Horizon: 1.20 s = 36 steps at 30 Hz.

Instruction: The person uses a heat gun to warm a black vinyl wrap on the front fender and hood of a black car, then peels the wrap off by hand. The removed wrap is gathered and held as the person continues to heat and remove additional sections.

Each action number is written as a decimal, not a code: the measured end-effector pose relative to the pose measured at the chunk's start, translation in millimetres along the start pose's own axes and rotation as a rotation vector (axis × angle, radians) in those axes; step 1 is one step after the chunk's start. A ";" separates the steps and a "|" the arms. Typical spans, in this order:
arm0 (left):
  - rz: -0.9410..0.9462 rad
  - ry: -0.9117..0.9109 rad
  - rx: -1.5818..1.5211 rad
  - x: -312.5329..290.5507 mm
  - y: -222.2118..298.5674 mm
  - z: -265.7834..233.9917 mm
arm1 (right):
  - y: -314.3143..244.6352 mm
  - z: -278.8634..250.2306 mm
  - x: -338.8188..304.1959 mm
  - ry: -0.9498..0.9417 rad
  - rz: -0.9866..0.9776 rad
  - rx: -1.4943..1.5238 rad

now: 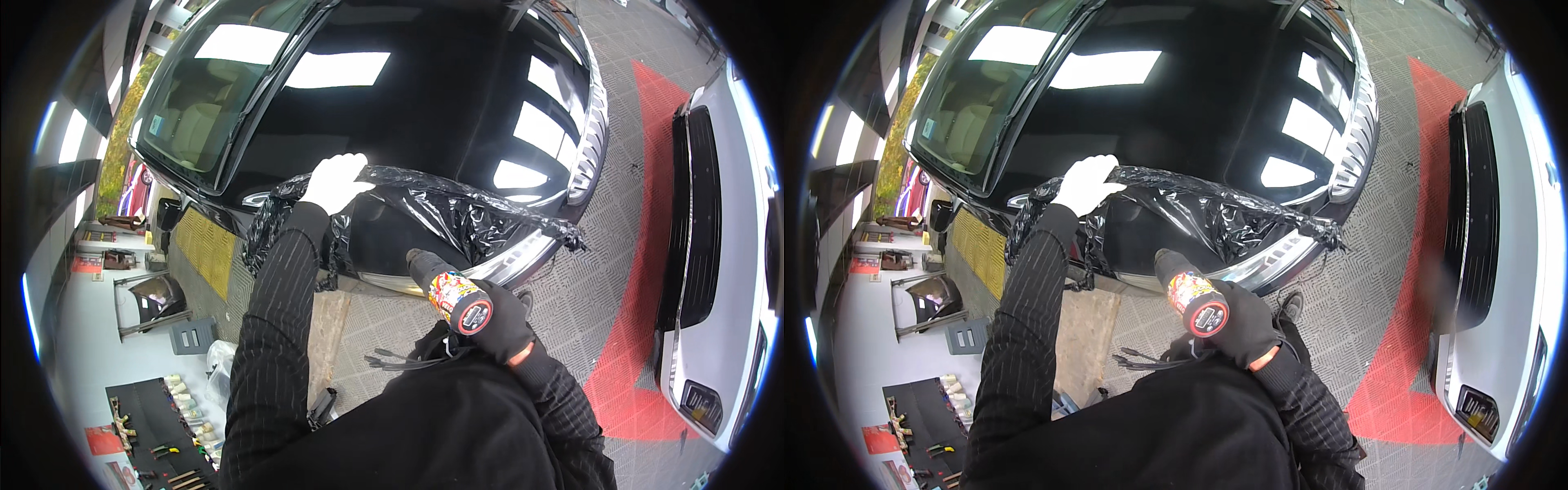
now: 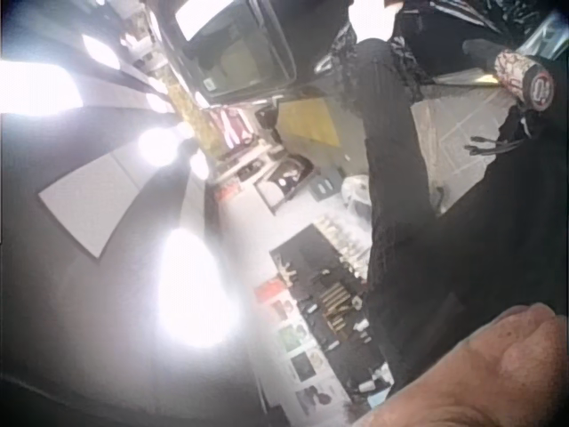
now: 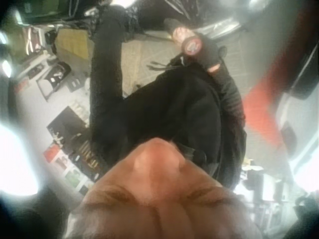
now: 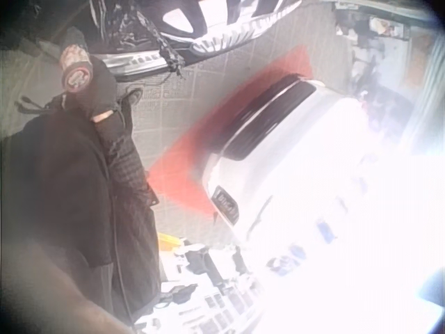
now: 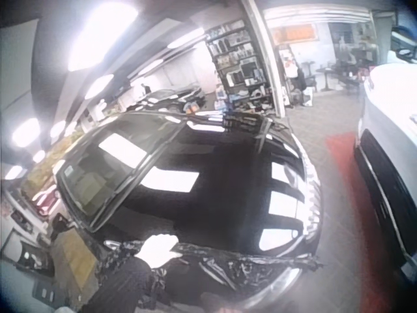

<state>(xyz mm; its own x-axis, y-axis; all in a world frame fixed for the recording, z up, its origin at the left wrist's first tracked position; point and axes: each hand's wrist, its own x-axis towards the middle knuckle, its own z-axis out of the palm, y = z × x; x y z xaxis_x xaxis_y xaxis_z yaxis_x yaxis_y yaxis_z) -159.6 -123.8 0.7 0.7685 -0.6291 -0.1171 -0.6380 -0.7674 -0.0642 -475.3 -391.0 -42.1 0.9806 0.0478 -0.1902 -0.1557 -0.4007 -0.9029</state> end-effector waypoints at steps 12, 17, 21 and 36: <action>-0.568 0.513 -0.198 -81.4 3.8 29.9 | 4.8 10.1 0.6 0.038 -0.047 0.024; -0.764 0.218 -0.414 -145.4 27.3 94.1 | 1.6 9.8 2.8 0.004 -0.104 -0.006; -0.592 0.082 -0.521 -174.0 3.7 118.7 | -3.7 14.1 4.7 -0.092 -0.112 -0.059; -0.724 0.101 -0.652 -196.1 2.8 121.1 | -2.2 37.2 -8.1 -0.066 -0.151 0.004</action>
<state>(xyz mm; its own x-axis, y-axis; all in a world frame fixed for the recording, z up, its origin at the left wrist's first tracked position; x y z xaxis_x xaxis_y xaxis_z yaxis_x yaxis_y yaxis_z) -318.1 12.4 -96.5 0.9834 0.0362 -0.1776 0.1182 -0.8707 0.4773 -487.4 -356.5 -52.9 0.9828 0.1677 -0.0769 -0.0074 -0.3809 -0.9246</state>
